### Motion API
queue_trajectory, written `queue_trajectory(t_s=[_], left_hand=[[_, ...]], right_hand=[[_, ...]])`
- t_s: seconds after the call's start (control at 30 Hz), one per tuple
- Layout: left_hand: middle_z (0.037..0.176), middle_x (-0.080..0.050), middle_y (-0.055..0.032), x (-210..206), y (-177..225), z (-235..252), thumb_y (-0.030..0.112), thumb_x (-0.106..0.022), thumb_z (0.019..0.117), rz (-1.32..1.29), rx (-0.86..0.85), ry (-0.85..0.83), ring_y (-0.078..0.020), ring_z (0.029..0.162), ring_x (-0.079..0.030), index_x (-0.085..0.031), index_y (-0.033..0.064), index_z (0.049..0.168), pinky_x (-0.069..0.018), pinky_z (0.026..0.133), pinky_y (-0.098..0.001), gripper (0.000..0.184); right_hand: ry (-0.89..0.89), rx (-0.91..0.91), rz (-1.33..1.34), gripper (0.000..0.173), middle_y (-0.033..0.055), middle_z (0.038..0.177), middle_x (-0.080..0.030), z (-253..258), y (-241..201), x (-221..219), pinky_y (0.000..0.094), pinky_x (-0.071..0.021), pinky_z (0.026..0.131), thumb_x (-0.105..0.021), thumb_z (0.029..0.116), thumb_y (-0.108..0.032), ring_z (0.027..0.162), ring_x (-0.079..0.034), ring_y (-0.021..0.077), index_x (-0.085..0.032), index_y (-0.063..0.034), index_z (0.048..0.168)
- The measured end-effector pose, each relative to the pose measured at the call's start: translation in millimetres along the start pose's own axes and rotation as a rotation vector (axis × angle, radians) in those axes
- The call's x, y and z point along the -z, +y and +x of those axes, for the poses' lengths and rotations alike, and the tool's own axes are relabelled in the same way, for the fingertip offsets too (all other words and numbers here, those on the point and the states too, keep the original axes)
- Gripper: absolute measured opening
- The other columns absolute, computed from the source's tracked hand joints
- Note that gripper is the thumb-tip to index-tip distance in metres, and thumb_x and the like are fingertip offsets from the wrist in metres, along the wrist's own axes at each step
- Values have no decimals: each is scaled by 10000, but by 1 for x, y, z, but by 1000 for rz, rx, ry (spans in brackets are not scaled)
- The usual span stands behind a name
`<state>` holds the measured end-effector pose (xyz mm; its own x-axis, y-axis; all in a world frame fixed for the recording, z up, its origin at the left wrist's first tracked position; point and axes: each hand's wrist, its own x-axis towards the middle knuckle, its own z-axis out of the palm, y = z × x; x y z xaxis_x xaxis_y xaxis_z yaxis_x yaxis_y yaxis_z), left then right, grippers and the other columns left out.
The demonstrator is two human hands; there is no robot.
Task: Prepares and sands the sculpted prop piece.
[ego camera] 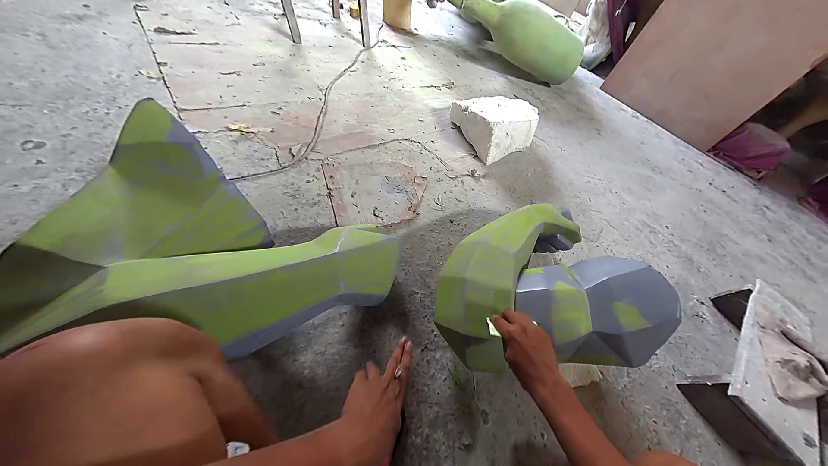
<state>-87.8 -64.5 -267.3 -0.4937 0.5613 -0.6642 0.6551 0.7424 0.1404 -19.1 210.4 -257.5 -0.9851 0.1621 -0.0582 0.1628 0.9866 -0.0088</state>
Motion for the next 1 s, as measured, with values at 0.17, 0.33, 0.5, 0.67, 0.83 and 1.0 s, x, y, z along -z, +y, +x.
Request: queue_trajectory(t_s=[0.17,0.33,0.5,0.67,0.83,1.0], left_hand=[[1735,39,-132,79,-3,-23,583,-803,764,-188,-6,149,-426,1285,-568,133,61,1634,-536,932,-574,1380],[1724,-64,-145,146,-17,-28,620,-740,842,-353,-32,379,-304,1192,-651,112,76,1640,-572,933,-488,1288],[1292,-634,-243,198,-22,25,534,-745,882,-572,-132,372,-379,1138,-668,-104,13,1620,-531,970,-600,1107],[1520,-481,-246,200,-15,108,398,-623,992,-972,-139,458,-359,1344,-557,-123,-18,1613,-467,1098,-548,899],[1490,-526,-219,191,0,137,408,-504,1040,-1051,-132,434,-335,1341,-568,-191,11,1610,-476,1090,-544,762],[1224,-656,-241,193,8,153,422,-452,1033,-951,-13,269,-379,1113,-675,-224,-5,1568,-545,919,-586,722]], right_hand=[[155,45,-83,373,70,1104,-718,-29,-12,-22,379,-614,795,-612,883,5,999,-709,241,-736,-149,1200],[10,66,-86,281,60,1097,-709,-29,-11,-13,396,-613,772,-593,912,-78,985,-706,237,-733,-155,1142],[-67,25,69,286,46,1103,-707,3,-18,20,441,-610,786,-566,939,-204,979,-709,222,-731,-196,1172],[43,46,29,358,68,1124,-700,68,-26,30,434,-609,774,-509,993,-150,971,-709,235,-684,-189,1303],[48,-36,-64,255,92,1119,-693,99,-34,11,425,-610,764,-546,1001,-110,992,-704,258,-731,-137,1175],[91,2,-171,352,110,1094,-690,80,-39,-8,388,-609,728,-600,943,-44,974,-698,269,-731,-147,1252]])
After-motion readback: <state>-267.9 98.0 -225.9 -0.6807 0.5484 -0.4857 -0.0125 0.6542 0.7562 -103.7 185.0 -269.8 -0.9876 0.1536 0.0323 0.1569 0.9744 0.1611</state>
